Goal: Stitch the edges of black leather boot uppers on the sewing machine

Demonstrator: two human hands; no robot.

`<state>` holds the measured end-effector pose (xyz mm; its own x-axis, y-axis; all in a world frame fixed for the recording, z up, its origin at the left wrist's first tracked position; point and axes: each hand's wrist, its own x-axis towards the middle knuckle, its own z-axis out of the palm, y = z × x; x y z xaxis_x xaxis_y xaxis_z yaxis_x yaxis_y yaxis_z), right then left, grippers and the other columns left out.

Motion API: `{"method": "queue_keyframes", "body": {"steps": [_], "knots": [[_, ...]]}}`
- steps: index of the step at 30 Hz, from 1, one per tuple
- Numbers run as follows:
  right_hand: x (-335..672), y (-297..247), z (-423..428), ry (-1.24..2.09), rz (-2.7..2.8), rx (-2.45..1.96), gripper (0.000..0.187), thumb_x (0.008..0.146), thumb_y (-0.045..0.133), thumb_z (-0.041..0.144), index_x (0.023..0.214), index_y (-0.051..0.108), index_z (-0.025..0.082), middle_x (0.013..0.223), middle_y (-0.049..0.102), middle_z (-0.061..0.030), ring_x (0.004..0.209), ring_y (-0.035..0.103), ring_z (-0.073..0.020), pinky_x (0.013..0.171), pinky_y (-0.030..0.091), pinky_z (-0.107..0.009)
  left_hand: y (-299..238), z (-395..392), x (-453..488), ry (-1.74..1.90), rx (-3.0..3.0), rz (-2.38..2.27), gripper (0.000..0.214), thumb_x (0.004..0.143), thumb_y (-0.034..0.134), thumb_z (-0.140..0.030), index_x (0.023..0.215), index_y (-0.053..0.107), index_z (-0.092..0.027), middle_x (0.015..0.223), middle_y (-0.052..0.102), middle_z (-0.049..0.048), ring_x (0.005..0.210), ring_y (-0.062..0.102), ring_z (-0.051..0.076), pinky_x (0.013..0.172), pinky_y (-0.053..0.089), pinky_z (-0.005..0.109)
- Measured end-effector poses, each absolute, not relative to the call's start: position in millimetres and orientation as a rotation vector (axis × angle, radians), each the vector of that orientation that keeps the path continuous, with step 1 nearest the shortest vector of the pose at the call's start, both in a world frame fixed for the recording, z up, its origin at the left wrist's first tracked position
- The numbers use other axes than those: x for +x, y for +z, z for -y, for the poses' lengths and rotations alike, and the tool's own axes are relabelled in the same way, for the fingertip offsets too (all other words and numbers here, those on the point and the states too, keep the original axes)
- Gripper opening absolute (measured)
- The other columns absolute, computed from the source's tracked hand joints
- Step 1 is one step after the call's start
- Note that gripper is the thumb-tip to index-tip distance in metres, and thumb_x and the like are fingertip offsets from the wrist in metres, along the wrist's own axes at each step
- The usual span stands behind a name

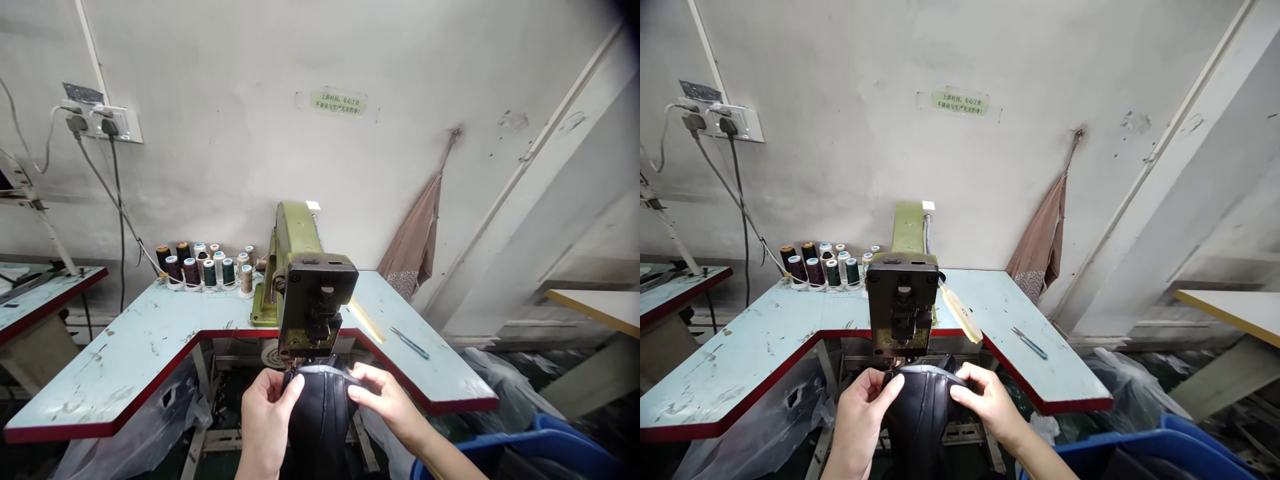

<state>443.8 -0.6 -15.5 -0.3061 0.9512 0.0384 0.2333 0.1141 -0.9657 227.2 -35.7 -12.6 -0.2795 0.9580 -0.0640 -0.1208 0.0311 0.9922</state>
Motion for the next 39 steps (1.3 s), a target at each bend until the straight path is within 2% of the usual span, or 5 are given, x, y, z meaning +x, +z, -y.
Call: {"method": "queue_keyframes", "body": {"steps": [13,25,39], "knots": [[433.5,-5.7,-8.9,1.127,1.759,-1.160,0.028,0.079,0.068,0.040,0.068,0.054,0.018,0.074,0.053,0.0002,0.075,0.049,-0.0177,0.073,0.037,-0.032,-17.0,36.5,218.6,1.454,0.919,-1.337,0.042,0.067,0.075,-0.054,0.063,0.055,-0.018,0.062,0.048,-0.0036,0.062,0.041,0.013,0.058,0.038,0.023],[416.6,-11.4,-14.9,0.948,1.839,-1.063,0.017,0.079,0.069,0.035,0.074,0.065,0.019,0.078,0.062,-0.0018,0.077,0.056,-0.0188,0.076,0.044,-0.034,-25.9,30.8,192.5,1.493,0.807,-1.333,0.047,0.055,0.082,-0.057,0.066,0.060,-0.017,0.067,0.051,-0.0022,0.068,0.043,0.013,0.060,0.041,0.023],[401.1,-28.4,-9.1,0.688,1.799,-0.908,0.015,0.080,0.072,0.032,0.070,0.067,0.022,0.070,0.063,-0.0003,0.072,0.057,-0.0174,0.079,0.046,-0.037,-22.3,17.7,178.9,1.481,0.818,-1.322,0.053,0.048,0.083,-0.060,0.069,0.061,-0.017,0.071,0.056,0.0001,0.073,0.050,0.017,0.067,0.044,0.030]]}}
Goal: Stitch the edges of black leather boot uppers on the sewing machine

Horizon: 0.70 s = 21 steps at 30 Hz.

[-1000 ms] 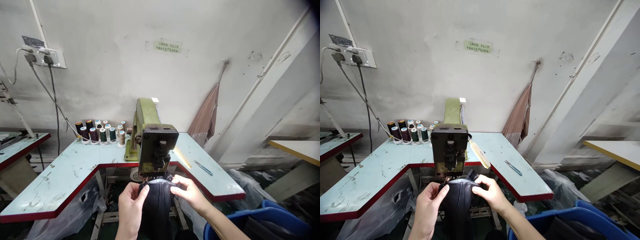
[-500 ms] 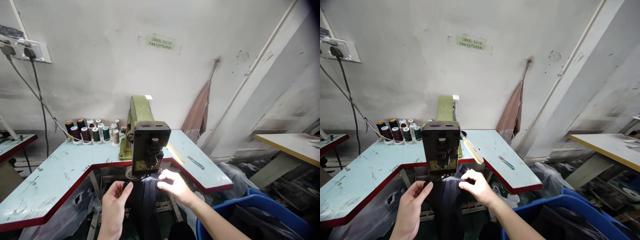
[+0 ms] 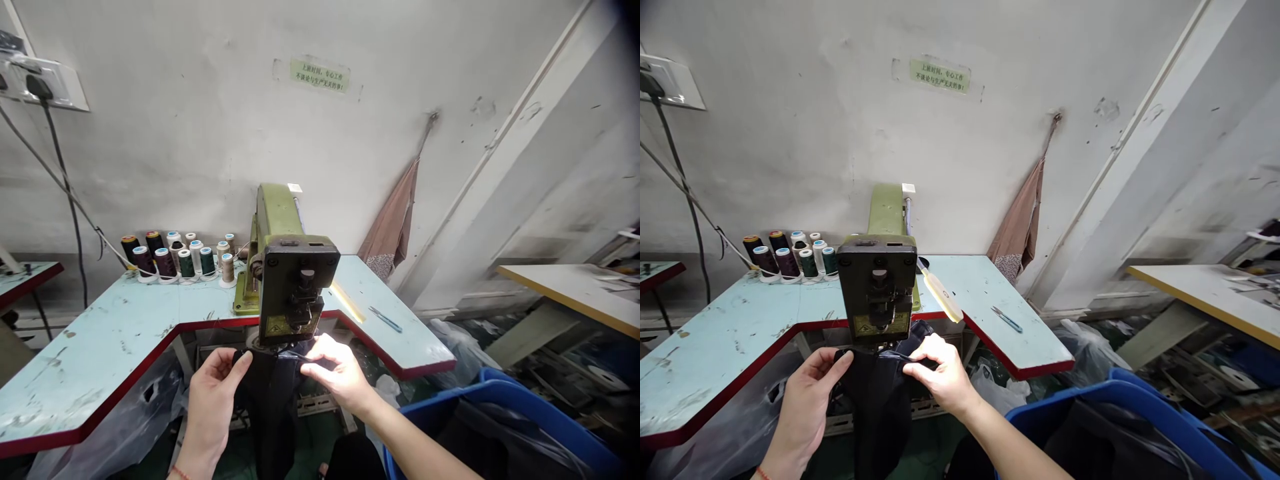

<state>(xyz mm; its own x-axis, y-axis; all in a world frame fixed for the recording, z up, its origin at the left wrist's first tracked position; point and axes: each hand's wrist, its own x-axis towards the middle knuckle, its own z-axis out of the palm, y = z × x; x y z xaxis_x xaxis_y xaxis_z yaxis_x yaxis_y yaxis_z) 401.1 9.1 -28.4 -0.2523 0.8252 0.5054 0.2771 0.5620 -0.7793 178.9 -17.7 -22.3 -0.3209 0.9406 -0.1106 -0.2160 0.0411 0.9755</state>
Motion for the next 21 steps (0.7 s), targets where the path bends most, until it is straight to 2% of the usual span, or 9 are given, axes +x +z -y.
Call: {"method": "queue_keyframes", "body": {"steps": [5,12,18,21], "knots": [[398.6,-30.7,-9.6,0.585,1.833,-0.876,0.014,0.081,0.072,0.030,0.070,0.068,0.022,0.068,0.065,0.0010,0.066,0.057,-0.0156,0.086,0.045,-0.040,-28.6,13.1,177.3,1.501,0.871,-1.305,0.049,0.053,0.083,-0.057,0.071,0.061,-0.018,0.072,0.055,-0.0008,0.072,0.049,0.016,0.065,0.043,0.027],[395.4,-29.9,-14.5,0.574,1.834,-0.836,0.014,0.083,0.071,0.034,0.073,0.071,0.024,0.069,0.066,-0.0017,0.068,0.057,-0.0182,0.072,0.047,-0.037,-31.7,9.8,177.8,1.553,0.907,-1.299,0.046,0.055,0.084,-0.053,0.074,0.061,-0.018,0.071,0.054,-0.0017,0.071,0.047,0.014,0.064,0.043,0.025],[393.3,-29.3,-16.9,0.636,1.827,-0.884,0.016,0.081,0.072,0.039,0.074,0.072,0.025,0.072,0.067,-0.0024,0.069,0.060,-0.0190,0.072,0.049,-0.037,-35.3,8.3,175.5,1.557,0.889,-1.307,0.047,0.054,0.084,-0.054,0.073,0.061,-0.017,0.070,0.054,-0.0015,0.070,0.048,0.015,0.063,0.044,0.025],[391.8,-24.3,-17.1,0.724,1.819,-0.963,0.020,0.079,0.072,0.041,0.073,0.069,0.022,0.074,0.066,-0.0028,0.073,0.060,-0.0197,0.074,0.049,-0.036,-35.2,10.4,173.1,1.530,0.940,-1.310,0.045,0.060,0.080,-0.055,0.075,0.059,-0.018,0.074,0.054,-0.0006,0.072,0.049,0.015,0.065,0.045,0.025]]}}
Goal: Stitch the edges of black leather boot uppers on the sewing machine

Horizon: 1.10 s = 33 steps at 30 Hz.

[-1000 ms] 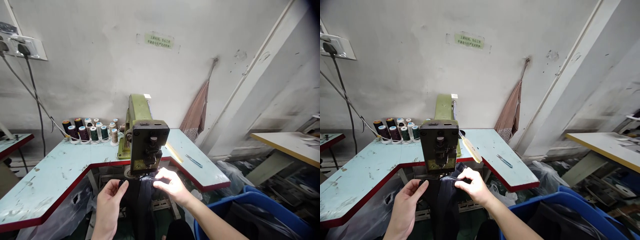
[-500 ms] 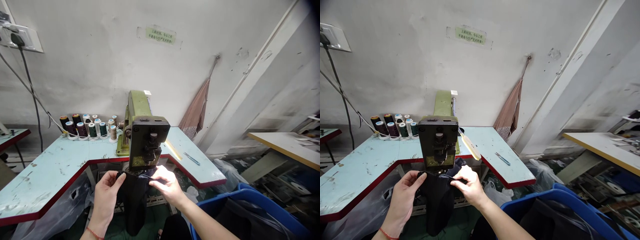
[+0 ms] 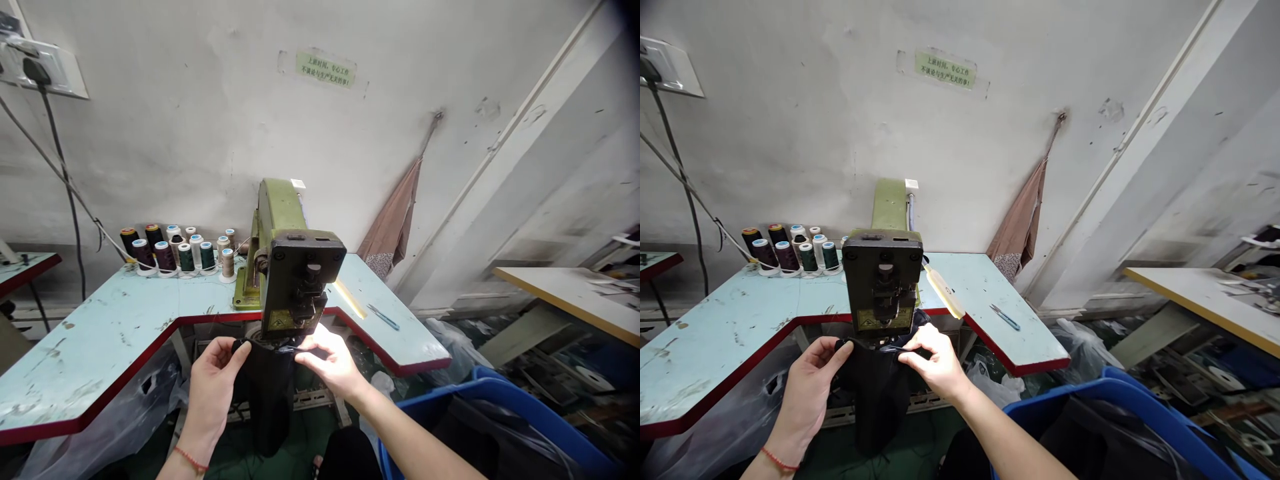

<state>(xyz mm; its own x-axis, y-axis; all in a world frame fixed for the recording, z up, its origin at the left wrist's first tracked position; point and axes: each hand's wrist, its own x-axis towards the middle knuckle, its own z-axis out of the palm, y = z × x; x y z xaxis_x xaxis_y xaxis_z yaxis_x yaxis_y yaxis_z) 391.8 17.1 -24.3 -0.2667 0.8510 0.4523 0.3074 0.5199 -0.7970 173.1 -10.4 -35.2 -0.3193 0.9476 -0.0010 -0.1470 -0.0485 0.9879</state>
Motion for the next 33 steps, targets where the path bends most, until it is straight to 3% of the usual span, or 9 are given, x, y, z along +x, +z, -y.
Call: {"method": "queue_keyframes", "body": {"steps": [5,10,16,26,33], "knots": [[388.4,-10.4,-14.8,0.847,1.835,-1.079,0.025,0.078,0.070,0.040,0.069,0.061,0.019,0.079,0.064,-0.0028,0.078,0.058,-0.0197,0.076,0.047,-0.035,-15.1,17.9,170.9,1.308,1.370,-1.411,0.036,0.077,0.063,-0.058,0.090,0.056,-0.025,0.073,0.049,-0.0024,0.069,0.048,0.017,0.062,0.042,0.027],[393.4,-1.3,-15.3,0.863,1.867,-1.117,0.027,0.078,0.069,0.042,0.069,0.060,0.019,0.079,0.062,-0.0025,0.078,0.056,-0.0193,0.073,0.046,-0.033,2.4,17.5,175.3,1.089,1.927,-1.507,0.028,0.079,0.064,-0.049,0.070,0.058,-0.024,0.079,0.056,0.0021,0.078,0.054,0.022,0.067,0.042,0.032],[406.7,10.2,-24.8,0.882,1.952,-1.144,0.024,0.073,0.074,0.040,0.069,0.062,0.019,0.078,0.062,-0.0024,0.077,0.056,-0.0202,0.072,0.046,-0.034,-11.1,16.2,190.0,1.266,1.864,-1.496,0.028,0.081,0.063,-0.044,0.065,0.055,-0.023,0.077,0.060,0.0039,0.083,0.053,0.025,0.075,0.043,0.036],[400.9,10.9,-23.6,0.905,1.936,-1.117,0.020,0.075,0.073,0.039,0.079,0.070,0.020,0.086,0.066,-0.0043,0.085,0.060,-0.0226,0.078,0.050,-0.036,-15.5,18.3,182.9,1.309,1.684,-1.482,0.036,0.078,0.065,-0.048,0.059,0.047,-0.023,0.070,0.047,-0.0005,0.073,0.047,0.021,0.069,0.038,0.031],[390.1,5.5,-16.5,0.873,1.878,-1.126,0.018,0.075,0.075,0.038,0.075,0.067,0.022,0.085,0.065,-0.0032,0.085,0.059,-0.0224,0.079,0.050,-0.036,-15.2,18.3,169.3,1.272,1.571,-1.468,0.041,0.074,0.067,-0.054,0.057,0.045,-0.023,0.068,0.047,0.0007,0.076,0.047,0.022,0.067,0.038,0.030]]}}
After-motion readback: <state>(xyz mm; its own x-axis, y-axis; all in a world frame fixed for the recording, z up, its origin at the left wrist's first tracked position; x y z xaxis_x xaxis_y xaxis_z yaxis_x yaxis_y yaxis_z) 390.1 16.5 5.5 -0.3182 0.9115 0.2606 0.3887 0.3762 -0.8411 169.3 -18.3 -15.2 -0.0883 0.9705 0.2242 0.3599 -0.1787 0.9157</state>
